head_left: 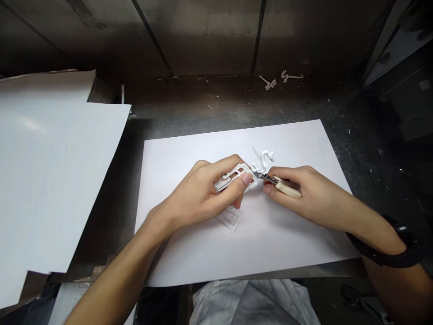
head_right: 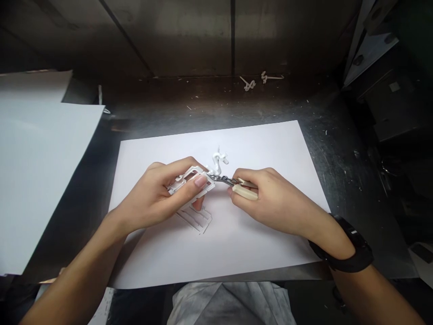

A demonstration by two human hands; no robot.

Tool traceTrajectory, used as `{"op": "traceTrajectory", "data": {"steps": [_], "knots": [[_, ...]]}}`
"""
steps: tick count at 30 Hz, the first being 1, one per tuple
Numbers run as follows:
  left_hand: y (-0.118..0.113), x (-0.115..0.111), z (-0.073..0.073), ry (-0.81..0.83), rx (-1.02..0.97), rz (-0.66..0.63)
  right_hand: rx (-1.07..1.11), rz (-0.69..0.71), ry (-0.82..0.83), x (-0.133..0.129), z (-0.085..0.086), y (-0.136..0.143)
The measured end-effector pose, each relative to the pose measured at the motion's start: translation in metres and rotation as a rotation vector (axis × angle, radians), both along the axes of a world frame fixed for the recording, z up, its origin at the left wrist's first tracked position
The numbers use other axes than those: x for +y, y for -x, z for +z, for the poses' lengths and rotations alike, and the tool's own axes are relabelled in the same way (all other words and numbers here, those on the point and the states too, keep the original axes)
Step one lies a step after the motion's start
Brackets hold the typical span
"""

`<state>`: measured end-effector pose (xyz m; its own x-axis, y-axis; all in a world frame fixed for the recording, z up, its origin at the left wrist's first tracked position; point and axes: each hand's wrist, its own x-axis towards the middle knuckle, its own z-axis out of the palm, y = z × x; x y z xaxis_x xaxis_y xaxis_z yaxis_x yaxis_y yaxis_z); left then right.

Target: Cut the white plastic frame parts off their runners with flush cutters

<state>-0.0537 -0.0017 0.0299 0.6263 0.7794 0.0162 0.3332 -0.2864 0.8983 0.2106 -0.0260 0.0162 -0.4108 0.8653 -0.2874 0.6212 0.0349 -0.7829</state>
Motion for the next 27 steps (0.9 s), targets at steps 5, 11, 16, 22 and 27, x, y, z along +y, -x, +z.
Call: {"op": "traceTrajectory", "data": {"steps": [5,11,16,22,27], "knots": [[0.0013,0.0011,0.0003,-0.001,0.023,-0.002,-0.064,-0.010,-0.026,0.0002,0.0011,0.0013],[0.0018,0.0011,0.0008,0.004,0.026,-0.006,-0.060,0.012,-0.010,0.0003,0.0015,0.0022],[0.0017,0.0015,0.0016,0.011,0.071,0.007,-0.058,0.020,0.044,0.0001,0.0027,0.0017],[0.0006,0.0008,0.0025,0.028,0.121,0.024,-0.108,0.022,0.055,0.0004,0.0035,0.0035],[-0.0005,0.0017,0.0008,0.067,0.142,0.006,-0.102,0.052,0.065,0.0004,0.0027,0.0045]]}}
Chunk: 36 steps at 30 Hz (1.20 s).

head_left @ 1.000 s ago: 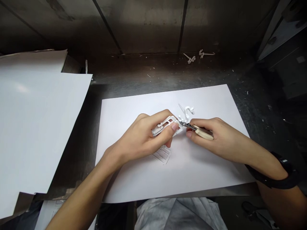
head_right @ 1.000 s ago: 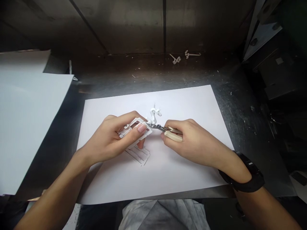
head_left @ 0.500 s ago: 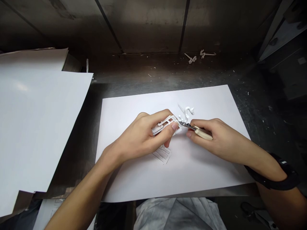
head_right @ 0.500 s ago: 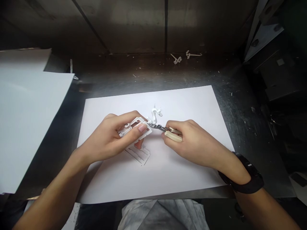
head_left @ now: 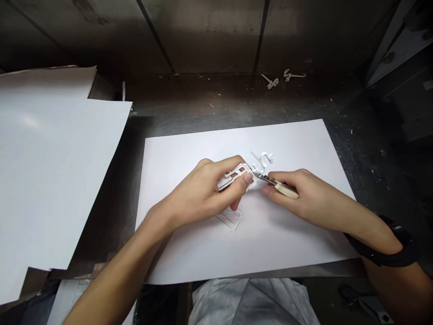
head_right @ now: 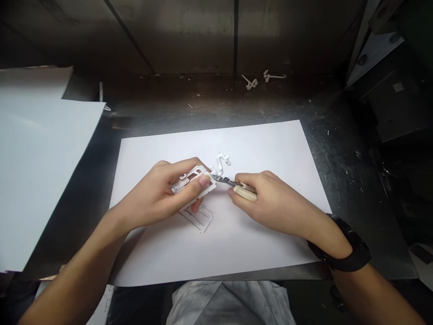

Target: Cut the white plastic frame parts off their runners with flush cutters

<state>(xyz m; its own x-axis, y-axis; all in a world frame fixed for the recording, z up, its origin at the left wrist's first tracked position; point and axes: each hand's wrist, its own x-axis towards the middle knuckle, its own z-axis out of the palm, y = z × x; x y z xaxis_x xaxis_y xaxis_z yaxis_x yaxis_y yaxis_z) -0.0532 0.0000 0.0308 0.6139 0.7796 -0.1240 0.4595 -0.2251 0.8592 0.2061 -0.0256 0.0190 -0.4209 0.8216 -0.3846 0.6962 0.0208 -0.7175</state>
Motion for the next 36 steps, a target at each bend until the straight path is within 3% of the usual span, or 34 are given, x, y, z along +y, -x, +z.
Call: {"op": "traceTrajectory", "data": {"steps": [19,22,26,30,33,36], "knots": [[0.002,0.004,-0.002,0.135,-0.011,-0.005,-0.059,-0.050,-0.039,-0.004,-0.009,0.007],[0.008,0.007,0.003,0.157,-0.037,0.022,-0.069,-0.066,-0.083,-0.001,-0.009,0.006],[0.021,0.009,0.020,0.077,0.012,0.069,-0.261,-0.092,-0.203,0.001,-0.007,0.001],[0.035,-0.004,0.031,-0.048,0.226,0.052,-0.380,-0.213,-0.333,0.006,-0.008,-0.001],[0.044,-0.024,0.025,-0.060,0.341,0.085,-0.381,-0.308,-0.384,0.009,-0.010,0.002],[0.047,-0.041,0.013,-0.093,0.378,0.050,-0.326,-0.287,-0.360,0.009,-0.012,0.007]]}}
